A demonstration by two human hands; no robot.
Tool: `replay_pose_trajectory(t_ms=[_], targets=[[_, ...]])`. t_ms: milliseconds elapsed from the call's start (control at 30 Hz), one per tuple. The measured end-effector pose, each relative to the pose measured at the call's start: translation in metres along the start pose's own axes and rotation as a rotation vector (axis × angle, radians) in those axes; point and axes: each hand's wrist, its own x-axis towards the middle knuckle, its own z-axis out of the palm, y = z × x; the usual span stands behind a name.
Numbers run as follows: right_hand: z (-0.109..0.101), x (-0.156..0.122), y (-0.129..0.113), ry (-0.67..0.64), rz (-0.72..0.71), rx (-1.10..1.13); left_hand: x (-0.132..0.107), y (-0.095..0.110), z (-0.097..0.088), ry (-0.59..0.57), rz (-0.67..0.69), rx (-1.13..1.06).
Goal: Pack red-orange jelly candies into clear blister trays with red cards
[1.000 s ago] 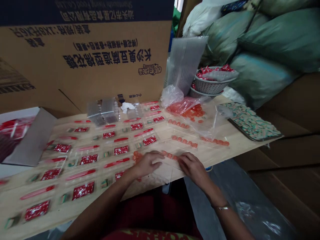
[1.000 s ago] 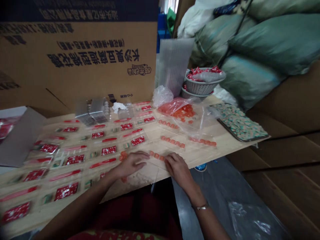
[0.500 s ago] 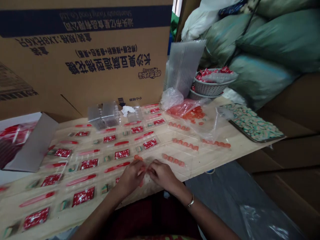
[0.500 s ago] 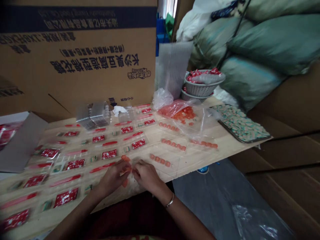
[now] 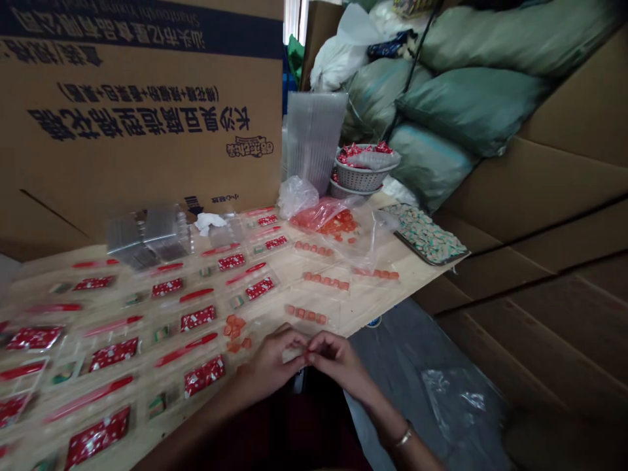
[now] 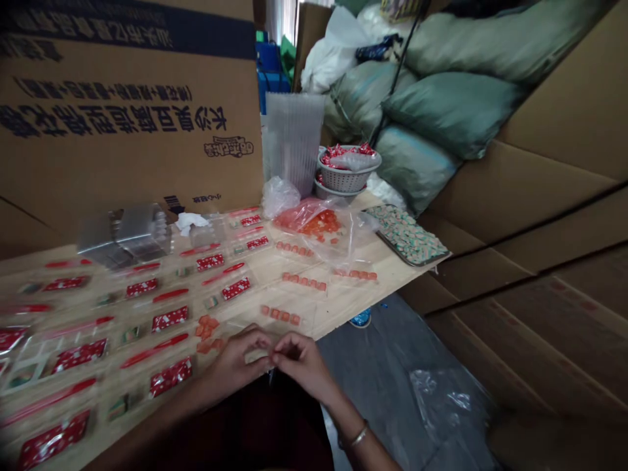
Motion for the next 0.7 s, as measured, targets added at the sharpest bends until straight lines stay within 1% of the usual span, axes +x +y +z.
replay_pose_trajectory(t_ms=[33, 100, 133, 200, 300, 433, 500, 533, 567, 633, 667, 700], targets=[[-0.013, 0.000, -0.002, 0.043, -0.071, -0.163, 0.004, -0.001, 0.001, -0.039, 0.030, 0.116], [-0.038, 0.003, -0.004, 0.119, -0.195, -0.504, 0.013, -0.003, 0.001, -0.113, 0.046, 0.359], [-0.048, 0.006, -0.005, 0.129, -0.232, -0.641, 0.016, -0.005, 0.000, -0.151, 0.035, 0.455], [-0.060, 0.014, -0.005, 0.078, -0.249, -0.814, 0.020, -0.008, -0.001, -0.201, 0.007, 0.564], [-0.062, 0.021, -0.002, -0.002, -0.244, -0.953, 0.021, -0.010, 0.002, -0.226, 0.006, 0.593], [-0.057, 0.022, 0.001, -0.001, -0.248, -1.026, 0.020, -0.014, 0.005, -0.200, 0.020, 0.536], [-0.059, 0.019, 0.003, 0.000, -0.258, -1.008, 0.019, -0.019, -0.004, -0.155, 0.036, 0.439], [-0.060, 0.017, 0.004, 0.011, -0.274, -1.004, 0.016, -0.022, -0.012, -0.102, 0.045, 0.391], [-0.061, 0.015, 0.006, 0.035, -0.299, -1.011, 0.012, -0.024, -0.024, -0.020, 0.044, 0.360], [-0.059, 0.011, 0.009, 0.127, -0.367, -1.047, -0.005, -0.027, -0.050, 0.171, -0.010, 0.375], [-0.055, 0.009, 0.010, 0.167, -0.400, -1.057, -0.015, -0.027, -0.063, 0.231, -0.061, 0.415], [-0.049, 0.007, 0.011, 0.184, -0.427, -1.043, -0.027, -0.026, -0.073, 0.250, -0.113, 0.463]])
